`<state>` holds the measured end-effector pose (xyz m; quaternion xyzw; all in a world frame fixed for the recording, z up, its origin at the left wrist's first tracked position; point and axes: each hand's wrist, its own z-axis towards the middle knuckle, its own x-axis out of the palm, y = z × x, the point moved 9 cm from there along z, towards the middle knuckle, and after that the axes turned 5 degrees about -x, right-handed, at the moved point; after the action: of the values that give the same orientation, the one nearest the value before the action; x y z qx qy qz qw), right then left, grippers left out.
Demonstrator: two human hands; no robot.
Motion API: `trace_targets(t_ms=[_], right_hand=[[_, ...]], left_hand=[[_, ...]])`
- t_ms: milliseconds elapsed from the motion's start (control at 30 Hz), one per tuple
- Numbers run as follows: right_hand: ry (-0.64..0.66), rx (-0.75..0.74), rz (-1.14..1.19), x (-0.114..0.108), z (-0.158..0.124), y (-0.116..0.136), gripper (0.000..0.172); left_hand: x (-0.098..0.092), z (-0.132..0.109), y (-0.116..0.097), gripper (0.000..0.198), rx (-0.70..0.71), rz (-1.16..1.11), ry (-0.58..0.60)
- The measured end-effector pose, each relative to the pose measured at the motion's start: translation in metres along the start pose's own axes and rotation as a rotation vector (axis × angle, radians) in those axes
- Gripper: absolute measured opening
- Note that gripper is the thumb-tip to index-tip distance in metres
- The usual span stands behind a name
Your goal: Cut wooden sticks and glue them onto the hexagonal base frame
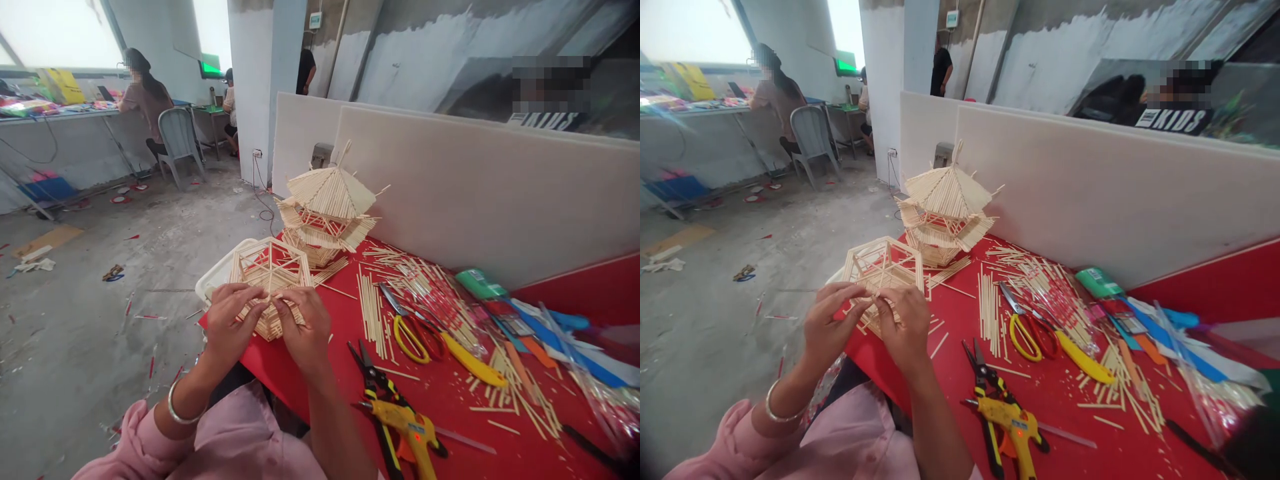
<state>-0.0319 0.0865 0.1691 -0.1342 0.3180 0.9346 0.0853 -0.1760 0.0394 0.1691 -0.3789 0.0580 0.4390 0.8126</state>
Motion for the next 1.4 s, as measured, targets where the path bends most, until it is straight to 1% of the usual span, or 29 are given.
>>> trace_targets(t_ms=[133,300,367,500,567,633,833,967,1100,1300,1400], right_hand=[[0.020,-0.056,-0.013,0.002,0.002,0.007,0.010],[0.043,-0.078,-0.003,0.006,0.001,0.010,0.012],[0.041,-0.047,0.013,0.005,0.000,0.007,0.016],[-0.045,0.045,0.005,-0.001,-0.007,-0.009,0.018],[-0.080,0.052,-0.022,-0.002,-0.011,-0.015,0.018],[-0.089,0.033,-0.045,-0.001,-0.013,-0.019,0.019],[-0.083,-0.037,-0.089,0.004,-0.015,-0.018,0.022],[-0.075,-0.061,-0.100,0.005,-0.017,-0.016,0.022],[-0.054,-0.067,-0.117,0.008,-0.018,-0.015,0.022],[-0.035,-0.051,-0.146,0.008,-0.017,-0.015,0.022],[-0.025,-0.049,-0.149,0.009,-0.018,-0.015,0.022]], left_hand=[[0.003,0.005,-0.003,0.014,0.020,-0.022,0.028],[0.003,0.004,-0.001,0.011,0.019,-0.055,0.004],[0.003,0.004,0.001,0.009,0.010,-0.085,-0.010],[0.006,0.006,0.011,0.005,-0.075,-0.126,0.011],[0.008,0.007,0.016,0.004,-0.126,-0.125,0.022],[0.011,0.008,0.018,0.005,-0.149,-0.122,0.038],[0.018,0.008,0.018,0.011,-0.152,-0.099,0.091],[0.020,0.007,0.019,0.010,-0.153,-0.086,0.118],[0.020,0.007,0.018,0.009,-0.143,-0.071,0.123],[0.021,0.008,0.016,0.015,-0.149,-0.066,0.138],[0.021,0.008,0.015,0.014,-0.136,-0.070,0.138]])
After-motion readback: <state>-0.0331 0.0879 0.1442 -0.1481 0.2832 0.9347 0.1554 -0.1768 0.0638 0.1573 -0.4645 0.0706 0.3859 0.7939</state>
